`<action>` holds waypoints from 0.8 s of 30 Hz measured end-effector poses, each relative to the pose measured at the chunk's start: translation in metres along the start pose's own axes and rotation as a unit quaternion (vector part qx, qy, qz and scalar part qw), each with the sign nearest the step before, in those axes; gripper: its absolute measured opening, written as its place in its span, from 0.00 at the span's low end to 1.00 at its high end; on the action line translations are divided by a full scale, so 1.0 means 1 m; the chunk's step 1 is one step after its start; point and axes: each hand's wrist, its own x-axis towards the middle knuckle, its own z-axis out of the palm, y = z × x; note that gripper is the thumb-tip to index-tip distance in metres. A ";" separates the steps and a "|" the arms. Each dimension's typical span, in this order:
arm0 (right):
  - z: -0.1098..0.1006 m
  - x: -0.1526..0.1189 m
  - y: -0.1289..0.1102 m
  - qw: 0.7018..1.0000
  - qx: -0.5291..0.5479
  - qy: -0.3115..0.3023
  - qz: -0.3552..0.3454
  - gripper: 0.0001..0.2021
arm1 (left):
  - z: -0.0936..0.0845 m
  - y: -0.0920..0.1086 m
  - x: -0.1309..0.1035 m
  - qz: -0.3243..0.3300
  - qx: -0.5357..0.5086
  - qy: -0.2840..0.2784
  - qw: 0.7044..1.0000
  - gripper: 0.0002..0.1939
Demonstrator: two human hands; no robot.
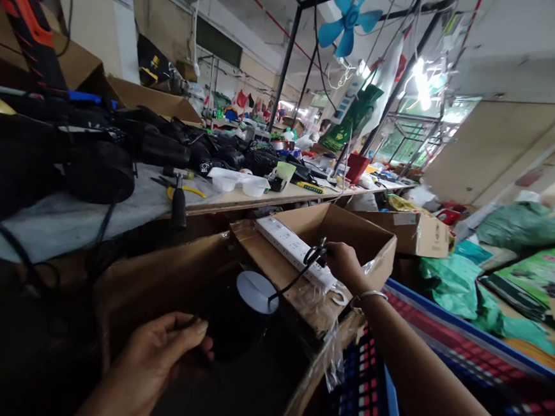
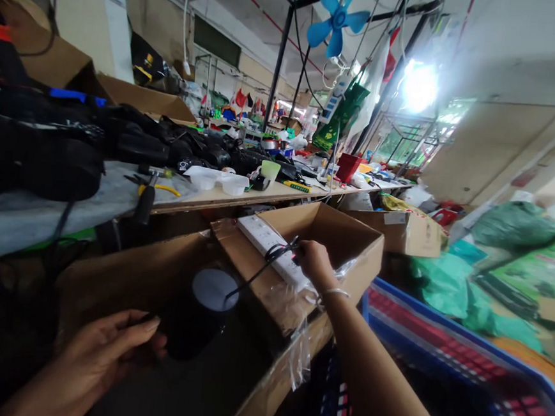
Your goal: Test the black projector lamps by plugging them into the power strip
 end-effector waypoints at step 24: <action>0.030 -0.018 -0.006 0.994 -0.078 0.028 0.069 0.07 | 0.026 0.018 0.027 0.058 -0.087 -0.084 0.991 0.06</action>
